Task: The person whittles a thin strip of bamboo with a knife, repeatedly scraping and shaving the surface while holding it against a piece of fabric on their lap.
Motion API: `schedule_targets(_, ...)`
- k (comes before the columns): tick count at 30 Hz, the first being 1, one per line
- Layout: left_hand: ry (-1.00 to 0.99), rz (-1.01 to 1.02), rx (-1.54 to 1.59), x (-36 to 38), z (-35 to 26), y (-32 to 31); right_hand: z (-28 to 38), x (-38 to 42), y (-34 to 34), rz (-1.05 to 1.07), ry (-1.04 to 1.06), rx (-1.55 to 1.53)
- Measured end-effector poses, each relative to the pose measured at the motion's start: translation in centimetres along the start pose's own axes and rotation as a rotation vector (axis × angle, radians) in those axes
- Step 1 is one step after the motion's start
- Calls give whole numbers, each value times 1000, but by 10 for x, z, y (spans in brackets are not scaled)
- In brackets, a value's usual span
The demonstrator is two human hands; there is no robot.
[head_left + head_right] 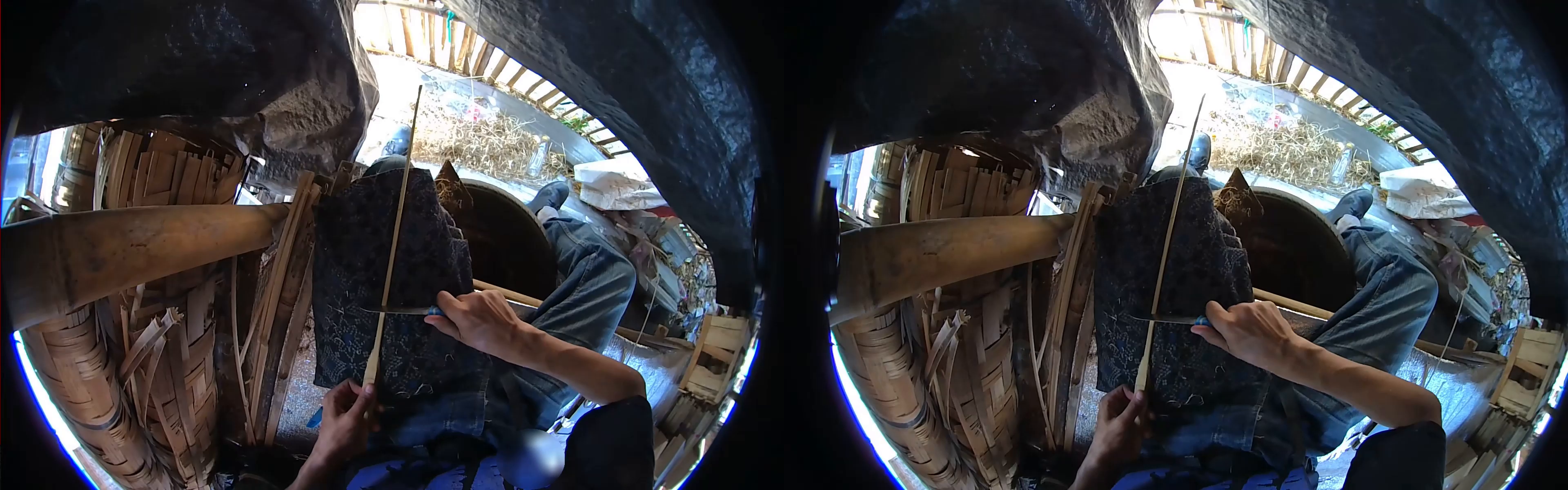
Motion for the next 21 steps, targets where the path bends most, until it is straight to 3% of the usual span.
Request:
schedule_targets(6,24,-16,20,-1,-6,-1,11,1,-2,150,-105,24)
schedule_targets(9,50,30,68,-2,-3,2,7,-9,1,83,-32,78)
schedule_targets(17,39,143,239,2,2,4,-68,-81,38,-25,-278,86)
schedule_targets(21,82,148,298,5,4,7,-109,-97,64,-227,-189,95)
Point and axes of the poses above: each hand's wrist, its own x-axis away from the middle knuckle, its own y-axis out of the back of the hand, z = x × y, the point moved 3 cm from there along -x, towards the middle knuckle, and after that the axes turned 15 degrees about z, right-handed, at the moved point
